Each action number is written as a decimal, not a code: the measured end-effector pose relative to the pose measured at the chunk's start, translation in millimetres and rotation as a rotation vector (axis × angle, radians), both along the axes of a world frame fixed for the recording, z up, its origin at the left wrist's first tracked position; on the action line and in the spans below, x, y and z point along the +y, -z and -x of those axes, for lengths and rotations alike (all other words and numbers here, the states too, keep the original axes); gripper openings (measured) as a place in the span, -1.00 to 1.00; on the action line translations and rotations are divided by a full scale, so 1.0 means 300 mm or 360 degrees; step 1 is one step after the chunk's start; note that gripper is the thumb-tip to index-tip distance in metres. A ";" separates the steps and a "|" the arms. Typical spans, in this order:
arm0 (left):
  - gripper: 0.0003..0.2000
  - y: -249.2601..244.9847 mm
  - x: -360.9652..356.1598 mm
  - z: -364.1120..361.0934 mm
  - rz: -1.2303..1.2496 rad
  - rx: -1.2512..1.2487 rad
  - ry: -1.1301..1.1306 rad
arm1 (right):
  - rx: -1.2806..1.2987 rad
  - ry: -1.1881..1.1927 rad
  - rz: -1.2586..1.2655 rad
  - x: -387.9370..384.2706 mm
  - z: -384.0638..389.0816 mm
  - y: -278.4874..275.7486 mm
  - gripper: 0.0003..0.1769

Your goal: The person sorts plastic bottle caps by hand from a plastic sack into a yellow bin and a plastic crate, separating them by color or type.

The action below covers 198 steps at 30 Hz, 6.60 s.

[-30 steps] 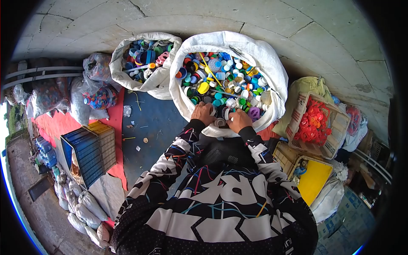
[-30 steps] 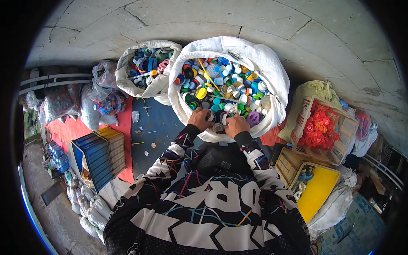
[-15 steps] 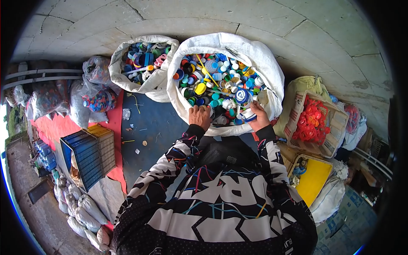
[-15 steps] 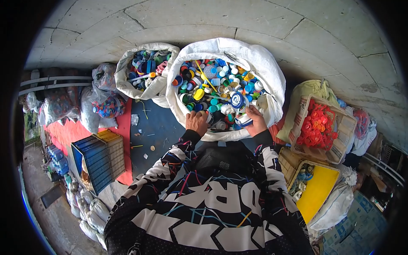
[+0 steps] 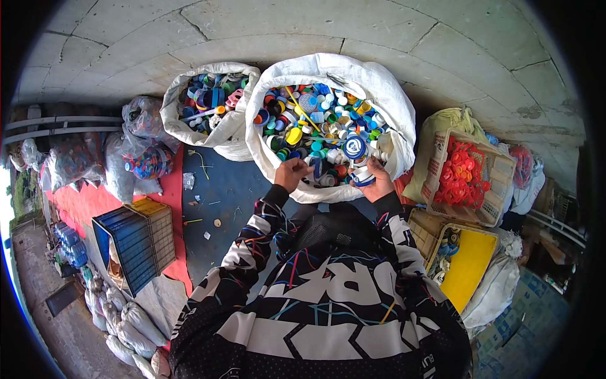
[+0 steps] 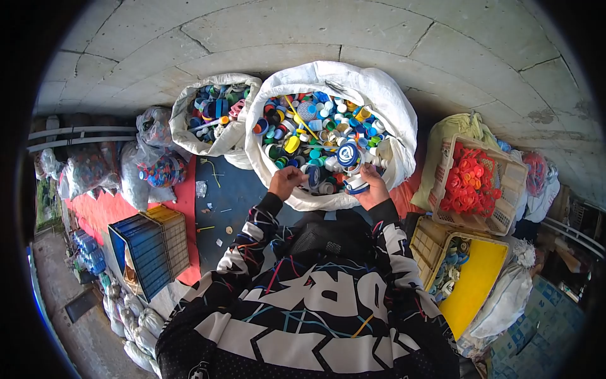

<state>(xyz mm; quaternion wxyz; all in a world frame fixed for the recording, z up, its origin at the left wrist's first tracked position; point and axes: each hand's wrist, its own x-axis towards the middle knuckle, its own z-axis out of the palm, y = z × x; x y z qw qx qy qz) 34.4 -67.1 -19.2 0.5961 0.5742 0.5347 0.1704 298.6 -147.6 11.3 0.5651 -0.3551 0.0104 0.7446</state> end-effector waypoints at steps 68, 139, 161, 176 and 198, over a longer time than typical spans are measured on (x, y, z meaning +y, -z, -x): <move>-0.66 0.010 -1.621 -1.488 0.1950 -0.0314 0.1604 | -0.0066 0.2886 0.0506 -2.128 -0.255 0.058 -0.46; -0.80 0.046 -0.002 0.053 -0.0516 0.0397 0.0278 | -0.2182 0.0055 0.0550 0.167 -0.342 0.127 -0.20; -0.68 0.039 0.159 -0.078 -0.0120 0.1228 0.0402 | -0.3550 -0.0860 0.0293 0.432 -0.388 0.158 -0.23; -0.51 0.001 0.270 -0.329 -0.0616 0.1419 0.0015 | -0.3109 -0.0976 0.0300 0.219 -0.341 -0.019 -0.31; -0.59 -0.064 0.066 -0.213 -0.0410 0.0328 0.0851 | -0.3200 -0.1670 0.1108 0.289 -0.418 -0.104 -0.51</move>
